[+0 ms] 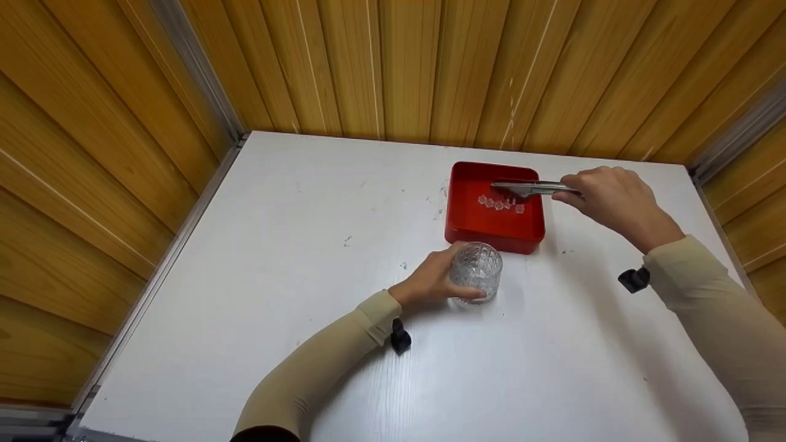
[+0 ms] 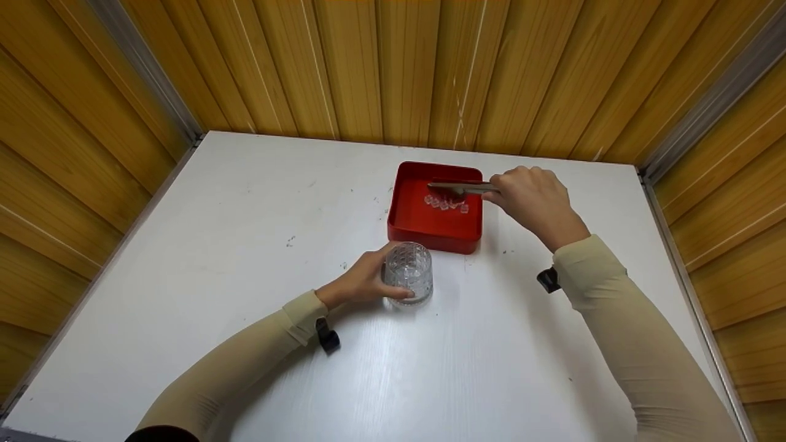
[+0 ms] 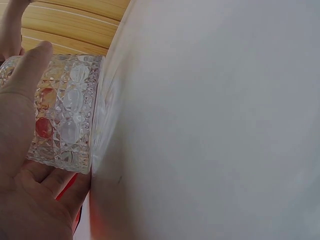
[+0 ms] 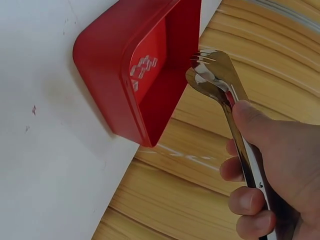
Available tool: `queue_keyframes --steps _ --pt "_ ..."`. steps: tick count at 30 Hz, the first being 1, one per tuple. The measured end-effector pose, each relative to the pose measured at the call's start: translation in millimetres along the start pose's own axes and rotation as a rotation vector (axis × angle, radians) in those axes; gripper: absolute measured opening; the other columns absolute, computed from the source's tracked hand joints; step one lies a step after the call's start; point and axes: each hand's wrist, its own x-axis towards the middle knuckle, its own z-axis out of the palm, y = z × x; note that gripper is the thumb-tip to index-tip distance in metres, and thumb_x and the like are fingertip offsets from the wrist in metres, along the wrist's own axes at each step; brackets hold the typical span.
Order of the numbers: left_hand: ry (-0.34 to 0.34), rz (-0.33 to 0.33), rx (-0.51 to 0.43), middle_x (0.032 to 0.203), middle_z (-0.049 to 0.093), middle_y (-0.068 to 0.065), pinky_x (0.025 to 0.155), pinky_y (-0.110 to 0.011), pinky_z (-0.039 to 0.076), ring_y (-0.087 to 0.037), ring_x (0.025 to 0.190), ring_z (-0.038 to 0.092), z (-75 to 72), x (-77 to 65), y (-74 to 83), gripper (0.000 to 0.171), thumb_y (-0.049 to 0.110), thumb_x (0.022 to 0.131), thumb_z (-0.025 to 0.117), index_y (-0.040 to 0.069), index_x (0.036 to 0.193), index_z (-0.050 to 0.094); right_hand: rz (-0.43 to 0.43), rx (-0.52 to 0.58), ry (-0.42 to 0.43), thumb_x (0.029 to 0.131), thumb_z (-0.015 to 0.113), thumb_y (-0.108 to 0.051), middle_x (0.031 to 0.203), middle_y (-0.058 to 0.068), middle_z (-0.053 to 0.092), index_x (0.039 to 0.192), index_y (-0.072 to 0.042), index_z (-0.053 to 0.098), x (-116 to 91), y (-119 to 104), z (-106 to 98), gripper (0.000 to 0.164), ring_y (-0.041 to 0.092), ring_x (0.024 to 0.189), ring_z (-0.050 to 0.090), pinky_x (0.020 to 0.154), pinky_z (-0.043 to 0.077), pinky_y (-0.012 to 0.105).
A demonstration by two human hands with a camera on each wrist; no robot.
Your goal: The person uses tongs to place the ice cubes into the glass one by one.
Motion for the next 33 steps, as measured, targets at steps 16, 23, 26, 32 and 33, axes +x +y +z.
queue_keyframes --steps 16,23,26,32,33 --pt "-0.007 0.016 -0.025 0.130 0.065 -0.002 0.098 -0.024 0.050 -0.009 0.114 0.060 -1.0 0.0 0.0 0.085 0.042 0.079 0.089 0.023 0.149 0.043 0.111 0.011 -0.198 0.095 0.075 -0.024 0.070 0.006 0.065 0.100 -0.005 0.078 36 11 9 0.020 0.023 0.057 0.050 0.045 0.044 0.032" --pt "-0.004 0.009 -0.025 0.129 0.065 -0.001 0.097 -0.023 0.050 -0.008 0.113 0.060 -0.2 -0.3 0.0 0.085 0.043 0.080 0.089 0.022 0.149 0.044 0.097 -0.078 -0.222 0.095 0.075 -0.025 0.064 0.005 0.058 0.095 -0.005 0.078 43 4 11 0.020 0.022 0.055 0.048 0.043 0.041 0.032" --pt "0.000 0.021 -0.023 0.129 0.066 -0.003 0.097 -0.023 0.049 -0.008 0.113 0.060 0.9 -0.2 0.1 0.085 0.042 0.079 0.089 0.021 0.148 0.044 0.095 -0.119 -0.229 0.095 0.075 -0.025 0.062 0.005 0.056 0.097 -0.004 0.078 44 3 13 0.022 0.022 0.054 0.046 0.043 0.040 0.032" --pt "0.003 0.047 -0.027 0.128 0.067 -0.004 0.097 -0.022 0.049 -0.007 0.113 0.061 3.5 0.3 0.3 0.085 0.040 0.079 0.090 0.021 0.147 0.044 0.101 -0.159 -0.236 0.094 0.077 -0.025 0.062 0.006 0.058 0.102 -0.001 0.078 42 3 18 0.025 0.022 0.055 0.046 0.043 0.040 0.032" --pt "0.001 0.047 -0.028 0.128 0.067 -0.004 0.097 -0.022 0.049 -0.007 0.113 0.061 3.8 0.3 0.2 0.084 0.040 0.079 0.090 0.021 0.147 0.044 0.102 -0.162 -0.239 0.094 0.077 -0.025 0.063 0.007 0.059 0.102 -0.001 0.078 42 3 18 0.025 0.023 0.055 0.047 0.043 0.040 0.032"
